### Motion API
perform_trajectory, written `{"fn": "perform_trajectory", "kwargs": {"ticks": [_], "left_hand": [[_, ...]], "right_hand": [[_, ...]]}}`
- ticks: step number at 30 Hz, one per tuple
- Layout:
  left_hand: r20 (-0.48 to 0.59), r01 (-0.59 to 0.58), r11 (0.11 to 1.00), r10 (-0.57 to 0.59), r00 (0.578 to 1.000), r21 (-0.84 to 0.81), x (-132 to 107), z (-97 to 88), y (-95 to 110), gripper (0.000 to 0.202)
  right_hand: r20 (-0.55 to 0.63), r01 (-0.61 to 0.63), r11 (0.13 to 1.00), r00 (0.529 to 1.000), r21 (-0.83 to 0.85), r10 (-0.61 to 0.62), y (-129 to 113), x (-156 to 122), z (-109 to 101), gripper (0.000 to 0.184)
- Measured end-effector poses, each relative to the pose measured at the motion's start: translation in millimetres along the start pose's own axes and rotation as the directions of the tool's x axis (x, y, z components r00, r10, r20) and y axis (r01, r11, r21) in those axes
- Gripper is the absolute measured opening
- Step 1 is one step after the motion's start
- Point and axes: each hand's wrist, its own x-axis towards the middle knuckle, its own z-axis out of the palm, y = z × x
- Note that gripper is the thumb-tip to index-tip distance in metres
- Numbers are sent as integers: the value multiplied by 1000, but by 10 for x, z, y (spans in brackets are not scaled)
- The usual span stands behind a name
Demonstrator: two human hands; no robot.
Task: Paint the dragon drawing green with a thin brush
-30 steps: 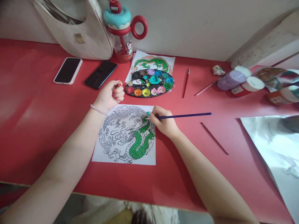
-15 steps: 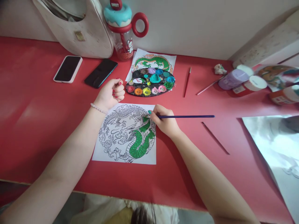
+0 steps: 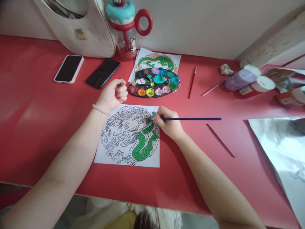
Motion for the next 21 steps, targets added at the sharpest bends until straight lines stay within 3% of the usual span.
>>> {"fn": "perform_trajectory", "kwargs": {"ticks": [14,21], "left_hand": [[28,2,999,-1,1000,-46,4,-9,-3,26],[47,-25,1000,24,999,13,9,-29,-9,26]], "right_hand": [[-3,-15,999,1000,34,15,9,-4,-2,35],[38,-27,995,999,99,23,17,-12,3,34]]}}
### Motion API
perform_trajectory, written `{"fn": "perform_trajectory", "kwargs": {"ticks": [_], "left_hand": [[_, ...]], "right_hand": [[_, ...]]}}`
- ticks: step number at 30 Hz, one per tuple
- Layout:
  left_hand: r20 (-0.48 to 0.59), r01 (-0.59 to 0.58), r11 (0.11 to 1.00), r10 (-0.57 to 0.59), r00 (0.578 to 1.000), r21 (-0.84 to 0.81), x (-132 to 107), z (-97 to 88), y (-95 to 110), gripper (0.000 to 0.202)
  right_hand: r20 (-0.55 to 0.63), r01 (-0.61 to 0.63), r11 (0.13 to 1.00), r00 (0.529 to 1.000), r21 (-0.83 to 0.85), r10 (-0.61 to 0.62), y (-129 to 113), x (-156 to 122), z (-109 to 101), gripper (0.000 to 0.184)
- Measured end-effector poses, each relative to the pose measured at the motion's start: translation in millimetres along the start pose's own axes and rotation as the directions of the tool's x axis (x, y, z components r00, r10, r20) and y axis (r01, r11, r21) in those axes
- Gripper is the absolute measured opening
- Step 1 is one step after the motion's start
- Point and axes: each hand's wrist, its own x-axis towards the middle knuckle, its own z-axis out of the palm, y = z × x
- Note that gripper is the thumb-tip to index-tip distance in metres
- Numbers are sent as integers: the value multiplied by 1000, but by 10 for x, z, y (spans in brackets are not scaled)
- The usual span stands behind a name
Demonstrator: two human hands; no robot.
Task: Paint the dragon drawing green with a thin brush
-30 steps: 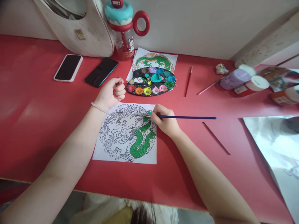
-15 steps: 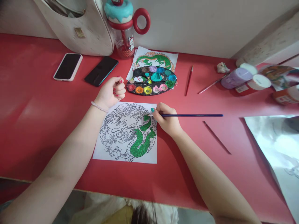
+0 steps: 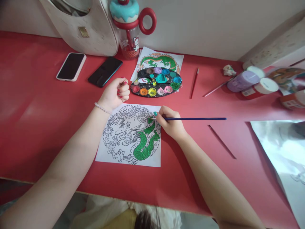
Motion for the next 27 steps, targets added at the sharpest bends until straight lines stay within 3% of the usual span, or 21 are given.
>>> {"fn": "perform_trajectory", "kwargs": {"ticks": [20,27], "left_hand": [[11,10,1000,-10,1000,-26,14,-28,-13,26],[41,-9,1000,9,999,-20,11,-28,-14,26]], "right_hand": [[-50,11,1000,999,-27,-13,10,9,0,33],[-1,8,1000,1000,25,-8,38,-4,-7,31]]}}
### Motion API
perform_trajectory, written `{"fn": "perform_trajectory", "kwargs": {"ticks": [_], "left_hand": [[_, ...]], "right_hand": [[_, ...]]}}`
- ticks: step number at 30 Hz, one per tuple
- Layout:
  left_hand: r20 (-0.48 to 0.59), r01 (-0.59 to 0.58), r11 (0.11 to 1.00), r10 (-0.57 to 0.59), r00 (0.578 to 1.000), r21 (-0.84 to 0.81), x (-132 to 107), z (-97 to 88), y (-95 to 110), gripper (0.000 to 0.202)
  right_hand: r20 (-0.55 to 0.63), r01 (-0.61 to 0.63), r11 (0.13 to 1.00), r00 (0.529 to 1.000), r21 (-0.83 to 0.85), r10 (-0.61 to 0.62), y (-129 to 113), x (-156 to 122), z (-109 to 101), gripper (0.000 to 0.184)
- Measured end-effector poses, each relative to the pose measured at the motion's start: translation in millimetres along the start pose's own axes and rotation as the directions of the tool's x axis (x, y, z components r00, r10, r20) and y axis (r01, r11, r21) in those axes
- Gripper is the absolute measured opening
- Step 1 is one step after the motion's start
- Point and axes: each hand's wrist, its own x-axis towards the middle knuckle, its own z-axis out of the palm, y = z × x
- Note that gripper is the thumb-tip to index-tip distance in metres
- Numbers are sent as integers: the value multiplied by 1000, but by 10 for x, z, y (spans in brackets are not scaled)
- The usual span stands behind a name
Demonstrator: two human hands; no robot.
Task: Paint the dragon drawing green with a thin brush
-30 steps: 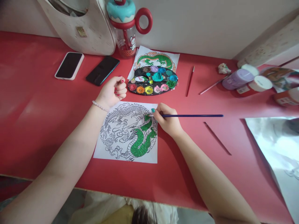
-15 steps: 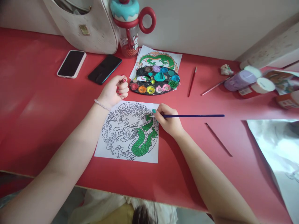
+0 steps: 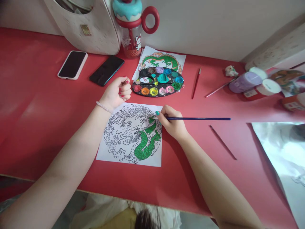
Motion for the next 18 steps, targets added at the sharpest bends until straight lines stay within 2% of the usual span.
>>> {"fn": "perform_trajectory", "kwargs": {"ticks": [9,14,18], "left_hand": [[-23,7,1000,-7,1000,12,-7,13,6,25],[-29,6,1000,-5,1000,11,-5,13,6,24],[-22,4,1000,-4,1000,10,6,1,3,24]], "right_hand": [[5,-3,999,1000,-34,3,-19,0,4,32],[-28,-11,999,1000,38,12,-36,0,-11,30],[16,17,996,1000,89,-18,-55,6,-22,27]]}}
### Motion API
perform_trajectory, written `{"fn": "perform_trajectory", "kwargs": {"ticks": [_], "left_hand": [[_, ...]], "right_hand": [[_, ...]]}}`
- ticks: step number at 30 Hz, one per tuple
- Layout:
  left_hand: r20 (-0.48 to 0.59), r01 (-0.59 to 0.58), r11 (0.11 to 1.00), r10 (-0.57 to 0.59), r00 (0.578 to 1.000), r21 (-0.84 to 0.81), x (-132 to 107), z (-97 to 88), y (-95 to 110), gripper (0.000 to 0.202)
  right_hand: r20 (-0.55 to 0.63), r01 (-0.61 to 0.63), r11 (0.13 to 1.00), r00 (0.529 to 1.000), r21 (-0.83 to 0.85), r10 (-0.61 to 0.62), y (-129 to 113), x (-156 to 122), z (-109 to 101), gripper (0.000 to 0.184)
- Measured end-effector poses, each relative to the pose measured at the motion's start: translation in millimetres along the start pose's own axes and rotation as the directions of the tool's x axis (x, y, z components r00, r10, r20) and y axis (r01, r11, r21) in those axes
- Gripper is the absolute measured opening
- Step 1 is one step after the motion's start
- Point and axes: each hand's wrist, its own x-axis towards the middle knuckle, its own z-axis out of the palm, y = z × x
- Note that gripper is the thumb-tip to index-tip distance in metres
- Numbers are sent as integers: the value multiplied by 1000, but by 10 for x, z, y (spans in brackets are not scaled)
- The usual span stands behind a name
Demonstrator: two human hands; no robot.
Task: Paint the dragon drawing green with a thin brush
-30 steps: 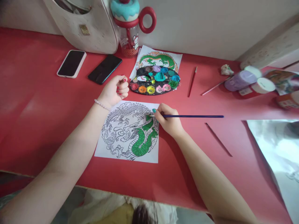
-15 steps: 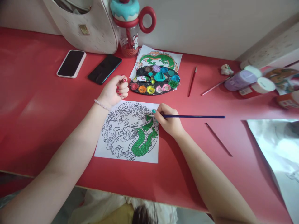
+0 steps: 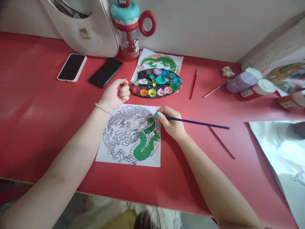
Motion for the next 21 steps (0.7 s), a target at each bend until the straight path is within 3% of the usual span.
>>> {"fn": "perform_trajectory", "kwargs": {"ticks": [5,14,21], "left_hand": [[53,-21,1000,21,998,5,8,-21,-9,25],[34,-13,1000,13,999,6,-5,-5,-3,24],[-13,11,1000,-11,1000,0,-10,10,4,25]], "right_hand": [[23,-24,999,999,-26,24,12,1,2,28],[132,-47,995,990,-85,58,37,-12,1,28],[83,-24,988,996,-151,37,53,-8,23,27]]}}
